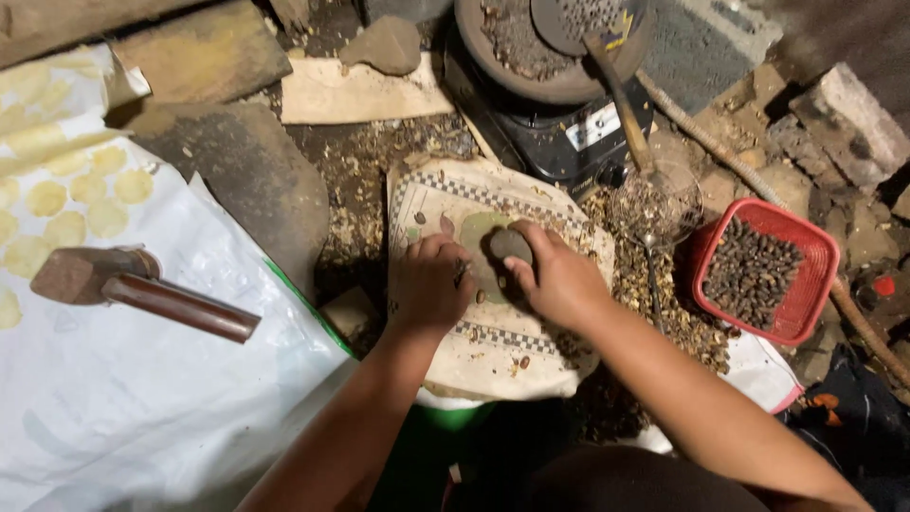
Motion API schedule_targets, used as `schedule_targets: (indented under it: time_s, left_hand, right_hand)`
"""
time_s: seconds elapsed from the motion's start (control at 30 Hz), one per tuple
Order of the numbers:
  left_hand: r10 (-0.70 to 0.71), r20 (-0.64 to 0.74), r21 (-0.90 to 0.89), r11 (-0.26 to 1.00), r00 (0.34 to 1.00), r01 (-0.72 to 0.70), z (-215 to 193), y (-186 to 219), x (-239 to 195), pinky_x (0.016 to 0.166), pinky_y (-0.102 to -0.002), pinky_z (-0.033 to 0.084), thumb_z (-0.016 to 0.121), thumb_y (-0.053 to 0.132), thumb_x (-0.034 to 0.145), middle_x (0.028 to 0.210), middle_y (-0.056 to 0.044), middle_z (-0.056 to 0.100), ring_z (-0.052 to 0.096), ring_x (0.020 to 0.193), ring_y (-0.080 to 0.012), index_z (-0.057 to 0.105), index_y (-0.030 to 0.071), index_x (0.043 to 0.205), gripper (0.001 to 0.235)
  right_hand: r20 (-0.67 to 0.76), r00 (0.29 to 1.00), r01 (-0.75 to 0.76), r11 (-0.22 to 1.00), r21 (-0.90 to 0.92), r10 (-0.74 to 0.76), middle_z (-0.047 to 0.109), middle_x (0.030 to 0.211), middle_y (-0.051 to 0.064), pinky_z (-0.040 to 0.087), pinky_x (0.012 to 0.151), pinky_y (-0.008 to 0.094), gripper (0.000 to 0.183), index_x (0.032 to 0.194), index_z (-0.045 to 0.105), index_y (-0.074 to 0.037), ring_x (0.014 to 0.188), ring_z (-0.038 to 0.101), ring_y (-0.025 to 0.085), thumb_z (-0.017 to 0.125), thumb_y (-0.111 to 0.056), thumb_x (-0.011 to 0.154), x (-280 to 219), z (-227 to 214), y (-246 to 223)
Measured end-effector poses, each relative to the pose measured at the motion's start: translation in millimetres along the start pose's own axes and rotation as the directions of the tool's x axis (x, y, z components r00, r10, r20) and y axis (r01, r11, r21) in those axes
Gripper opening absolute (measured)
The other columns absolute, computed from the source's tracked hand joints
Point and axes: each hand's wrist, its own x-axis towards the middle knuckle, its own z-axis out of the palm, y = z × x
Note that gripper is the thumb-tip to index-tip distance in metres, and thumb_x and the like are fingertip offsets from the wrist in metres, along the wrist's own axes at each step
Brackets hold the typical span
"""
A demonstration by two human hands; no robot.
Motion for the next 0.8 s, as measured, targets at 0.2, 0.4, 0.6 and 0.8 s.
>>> schedule_targets:
  time_s: [0.2, 0.4, 0.6, 0.8]
  left_hand:
    - [-0.027, -0.007, 0.024, 0.999, 1.0, 0.027, 8, -2, -2, 0.086, -0.044, 0.052, 0.076, 0.028, 0.072, 0.105, 0.003, 0.063, 0.065, 0.101, -0.0273, 0.069, 0.028, 0.093, 0.022]
    - [-0.002, -0.128, 0.051, 0.999, 0.992, 0.009, 7, 15, 3, 0.082, -0.043, 0.053, 0.083, 0.032, 0.068, 0.102, 0.006, 0.06, 0.064, 0.1, -0.0241, 0.071, 0.033, 0.092, 0.027]
    - [0.01, -0.095, 0.097, 0.995, 0.995, -0.001, 4, 15, 1, 0.083, -0.044, 0.053, 0.087, 0.033, 0.065, 0.103, 0.005, 0.061, 0.064, 0.102, -0.0249, 0.071, 0.033, 0.099, 0.038]
    - [-0.024, -0.105, 0.089, 0.995, 0.994, 0.034, 8, 3, -1, 0.082, -0.047, 0.053, 0.079, 0.032, 0.073, 0.103, 0.001, 0.065, 0.067, 0.099, -0.0287, 0.072, 0.03, 0.107, 0.035]
  right_hand:
    - [0.133, 0.982, -0.144, 0.987, 0.072, 0.134, 0.066, 0.123, 0.028, 0.051, 0.099, 0.062, 0.049, 0.144, 0.037, -0.023, 0.113, 0.066, 0.051, 0.05, -0.04, 0.101, -1, -11, -7]
    - [0.133, 0.99, -0.022, 0.986, -0.163, 0.044, 0.062, 0.126, 0.019, 0.055, 0.093, 0.058, 0.048, 0.143, 0.038, -0.029, 0.107, 0.069, 0.046, 0.049, -0.043, 0.099, -15, -4, -2]
    - [-0.013, 1.0, 0.008, 0.998, -0.056, -0.009, 0.061, 0.117, 0.021, 0.057, 0.087, 0.059, 0.049, 0.146, 0.036, -0.029, 0.099, 0.07, 0.049, 0.049, -0.04, 0.1, -10, 12, -2]
    - [-0.076, 0.995, 0.054, 0.997, -0.05, -0.058, 0.06, 0.119, 0.022, 0.057, 0.088, 0.059, 0.05, 0.148, 0.038, -0.028, 0.098, 0.07, 0.051, 0.05, -0.041, 0.101, 8, 17, 4]
